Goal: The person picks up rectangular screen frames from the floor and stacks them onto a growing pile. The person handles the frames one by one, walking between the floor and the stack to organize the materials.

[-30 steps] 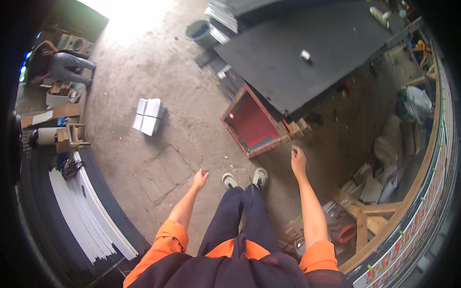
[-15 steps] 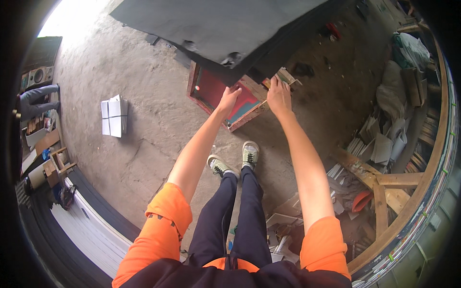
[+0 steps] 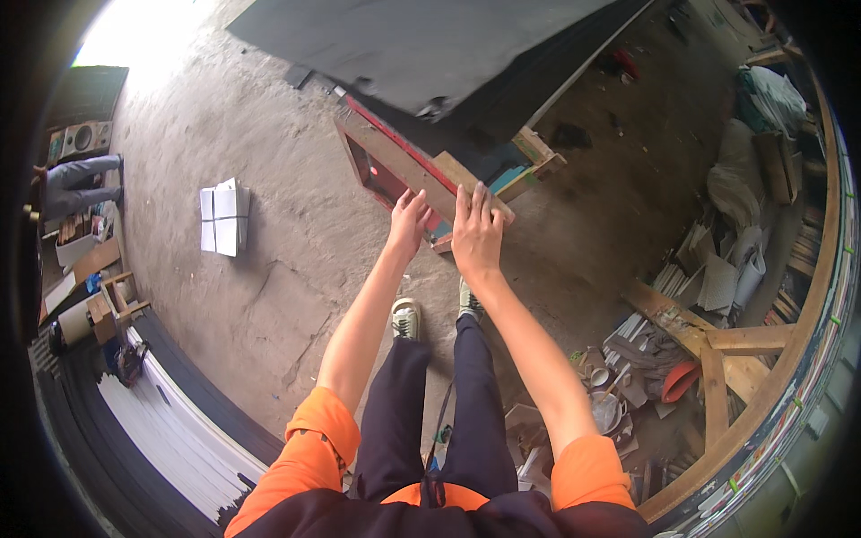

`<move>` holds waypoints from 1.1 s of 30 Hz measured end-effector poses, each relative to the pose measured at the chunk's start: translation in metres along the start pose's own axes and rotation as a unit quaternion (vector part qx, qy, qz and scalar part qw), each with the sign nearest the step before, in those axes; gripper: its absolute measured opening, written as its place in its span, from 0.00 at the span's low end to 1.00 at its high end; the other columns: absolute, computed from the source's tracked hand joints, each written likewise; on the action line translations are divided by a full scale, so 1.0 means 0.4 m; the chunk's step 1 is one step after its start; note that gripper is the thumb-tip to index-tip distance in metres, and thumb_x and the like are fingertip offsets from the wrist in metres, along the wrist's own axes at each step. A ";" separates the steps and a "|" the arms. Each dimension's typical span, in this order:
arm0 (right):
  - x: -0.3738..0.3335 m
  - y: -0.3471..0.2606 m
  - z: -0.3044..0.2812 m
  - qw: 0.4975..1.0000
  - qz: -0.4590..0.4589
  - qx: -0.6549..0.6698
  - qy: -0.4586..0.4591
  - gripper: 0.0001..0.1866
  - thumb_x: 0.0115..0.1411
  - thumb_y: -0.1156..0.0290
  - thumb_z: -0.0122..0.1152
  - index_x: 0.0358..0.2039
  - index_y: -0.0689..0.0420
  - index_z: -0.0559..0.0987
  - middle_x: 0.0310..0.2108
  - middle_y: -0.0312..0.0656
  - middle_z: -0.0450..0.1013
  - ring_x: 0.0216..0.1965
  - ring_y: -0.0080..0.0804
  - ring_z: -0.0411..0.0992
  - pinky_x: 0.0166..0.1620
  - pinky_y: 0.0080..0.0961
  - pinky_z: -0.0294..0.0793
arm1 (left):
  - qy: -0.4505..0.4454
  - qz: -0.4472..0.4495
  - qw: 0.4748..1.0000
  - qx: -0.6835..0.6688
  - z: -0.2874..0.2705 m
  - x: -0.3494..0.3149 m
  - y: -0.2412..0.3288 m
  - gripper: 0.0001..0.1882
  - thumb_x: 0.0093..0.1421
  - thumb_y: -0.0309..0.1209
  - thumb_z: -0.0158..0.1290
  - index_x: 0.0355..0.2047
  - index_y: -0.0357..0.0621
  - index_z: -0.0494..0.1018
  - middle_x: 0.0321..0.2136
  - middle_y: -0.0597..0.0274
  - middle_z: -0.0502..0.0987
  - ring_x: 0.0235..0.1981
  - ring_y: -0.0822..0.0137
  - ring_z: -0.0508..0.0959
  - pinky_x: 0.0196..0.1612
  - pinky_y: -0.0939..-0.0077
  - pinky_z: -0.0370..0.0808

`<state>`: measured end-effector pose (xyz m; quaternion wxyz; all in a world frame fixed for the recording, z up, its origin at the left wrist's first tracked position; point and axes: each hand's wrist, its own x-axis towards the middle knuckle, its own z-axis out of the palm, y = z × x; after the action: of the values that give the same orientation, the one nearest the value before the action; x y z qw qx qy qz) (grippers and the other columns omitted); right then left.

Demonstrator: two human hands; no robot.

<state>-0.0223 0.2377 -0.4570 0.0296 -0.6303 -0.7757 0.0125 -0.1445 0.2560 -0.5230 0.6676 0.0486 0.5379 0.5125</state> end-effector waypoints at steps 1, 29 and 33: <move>-0.020 -0.022 -0.012 1.000 -0.007 0.007 -0.002 0.29 0.45 0.71 0.52 0.50 0.60 0.59 0.48 0.53 0.60 0.50 0.36 0.60 0.44 0.28 0.58 | 0.008 -0.001 1.000 -0.005 -0.027 -0.023 0.004 0.27 0.52 0.31 0.50 0.50 0.39 0.52 0.44 0.60 0.63 0.46 0.68 0.64 0.51 0.74 0.58; -0.015 -0.222 0.081 0.962 0.005 0.206 -0.176 0.30 0.43 0.67 0.59 0.44 0.59 0.55 0.37 0.58 0.65 0.35 0.56 0.67 0.36 0.42 0.69 | 0.143 0.028 0.923 0.355 -0.312 -0.141 0.086 0.43 0.36 0.44 0.61 0.45 0.30 0.53 0.40 0.43 0.66 0.42 0.57 0.69 0.44 0.70 0.66; -0.030 -0.238 0.073 0.951 -0.005 0.255 -0.173 0.28 0.44 0.70 0.56 0.44 0.62 0.55 0.35 0.60 0.66 0.33 0.57 0.67 0.36 0.42 0.69 | 0.158 0.056 0.911 0.377 -0.295 -0.156 0.091 0.44 0.36 0.44 0.61 0.46 0.27 0.53 0.40 0.39 0.66 0.43 0.53 0.68 0.46 0.68 0.65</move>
<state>-0.1149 0.2069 -0.4813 0.0544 -0.5858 -0.7434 0.3184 -0.2518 0.1699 -0.5080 0.4760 0.2456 0.7859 0.3089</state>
